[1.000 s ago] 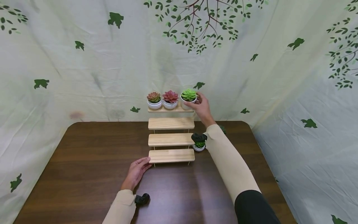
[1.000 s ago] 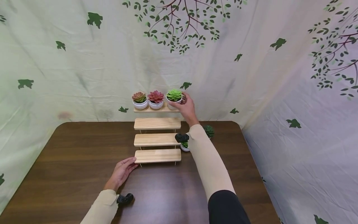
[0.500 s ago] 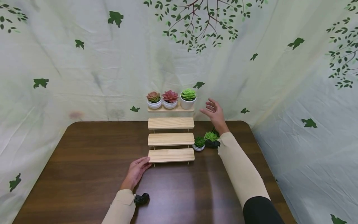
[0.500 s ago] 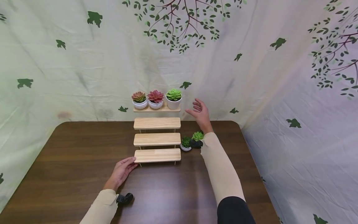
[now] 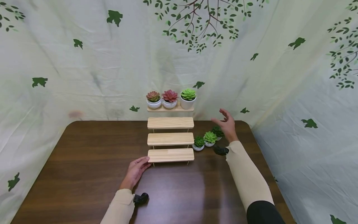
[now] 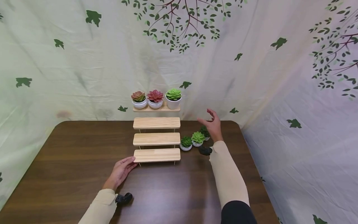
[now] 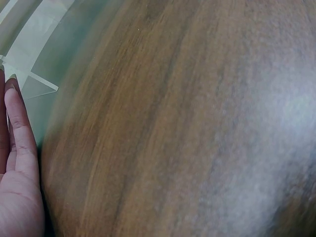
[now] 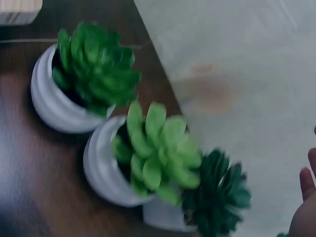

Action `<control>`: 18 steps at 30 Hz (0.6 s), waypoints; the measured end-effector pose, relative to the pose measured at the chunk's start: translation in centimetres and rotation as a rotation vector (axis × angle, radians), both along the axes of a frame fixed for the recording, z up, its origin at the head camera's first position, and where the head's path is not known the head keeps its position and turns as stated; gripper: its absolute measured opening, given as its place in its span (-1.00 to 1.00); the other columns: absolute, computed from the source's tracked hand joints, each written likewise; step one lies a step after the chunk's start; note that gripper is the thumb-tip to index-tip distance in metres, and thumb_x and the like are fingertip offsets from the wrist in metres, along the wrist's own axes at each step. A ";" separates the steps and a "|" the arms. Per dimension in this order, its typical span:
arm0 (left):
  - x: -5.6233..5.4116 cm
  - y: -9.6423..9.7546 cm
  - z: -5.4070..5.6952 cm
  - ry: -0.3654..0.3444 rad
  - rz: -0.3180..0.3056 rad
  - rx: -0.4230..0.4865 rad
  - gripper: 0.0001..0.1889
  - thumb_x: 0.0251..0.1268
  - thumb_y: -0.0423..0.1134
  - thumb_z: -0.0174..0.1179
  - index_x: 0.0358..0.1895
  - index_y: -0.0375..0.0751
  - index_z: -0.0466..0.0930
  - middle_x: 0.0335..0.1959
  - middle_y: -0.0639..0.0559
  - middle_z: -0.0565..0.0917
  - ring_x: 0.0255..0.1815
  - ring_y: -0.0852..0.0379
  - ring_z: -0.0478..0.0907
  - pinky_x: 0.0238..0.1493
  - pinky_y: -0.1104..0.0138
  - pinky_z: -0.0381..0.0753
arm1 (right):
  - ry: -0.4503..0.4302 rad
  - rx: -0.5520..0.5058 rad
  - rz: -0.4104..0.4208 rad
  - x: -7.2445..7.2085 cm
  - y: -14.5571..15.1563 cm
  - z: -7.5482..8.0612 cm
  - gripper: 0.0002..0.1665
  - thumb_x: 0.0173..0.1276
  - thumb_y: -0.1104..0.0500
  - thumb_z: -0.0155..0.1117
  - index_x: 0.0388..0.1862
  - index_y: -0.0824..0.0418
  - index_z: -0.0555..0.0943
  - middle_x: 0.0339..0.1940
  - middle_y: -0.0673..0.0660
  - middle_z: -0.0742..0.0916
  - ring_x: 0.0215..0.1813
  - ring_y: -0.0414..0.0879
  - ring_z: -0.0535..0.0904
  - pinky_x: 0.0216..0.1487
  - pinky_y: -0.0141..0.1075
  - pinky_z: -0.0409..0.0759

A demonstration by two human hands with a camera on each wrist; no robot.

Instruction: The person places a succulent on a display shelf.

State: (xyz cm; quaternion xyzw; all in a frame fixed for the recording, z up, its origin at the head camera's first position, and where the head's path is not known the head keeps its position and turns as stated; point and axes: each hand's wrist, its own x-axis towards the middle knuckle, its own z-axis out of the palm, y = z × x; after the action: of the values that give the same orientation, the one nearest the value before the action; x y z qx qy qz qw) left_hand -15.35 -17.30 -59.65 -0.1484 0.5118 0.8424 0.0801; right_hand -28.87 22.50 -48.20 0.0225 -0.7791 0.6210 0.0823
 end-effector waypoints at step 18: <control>-0.1 0.2 -0.3 0.023 0.004 -0.003 -0.78 0.35 -0.47 0.11 -0.38 -0.14 0.67 -0.37 0.06 0.70 -0.29 0.19 0.65 -0.09 0.33 0.67 | -0.181 -0.031 0.052 1.4 4.2 -5.8 0.03 0.23 0.47 0.29 0.54 0.27 -0.07 0.54 0.29 0.12 0.56 0.11 -0.11 0.54 0.01 -0.10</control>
State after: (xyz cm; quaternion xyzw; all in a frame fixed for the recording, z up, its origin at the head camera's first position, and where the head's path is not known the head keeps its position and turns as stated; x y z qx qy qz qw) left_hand -15.49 -17.13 -59.97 -0.1397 0.5135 0.8435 0.0722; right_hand -27.46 26.75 -53.97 -0.0146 -0.7727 0.6345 -0.0042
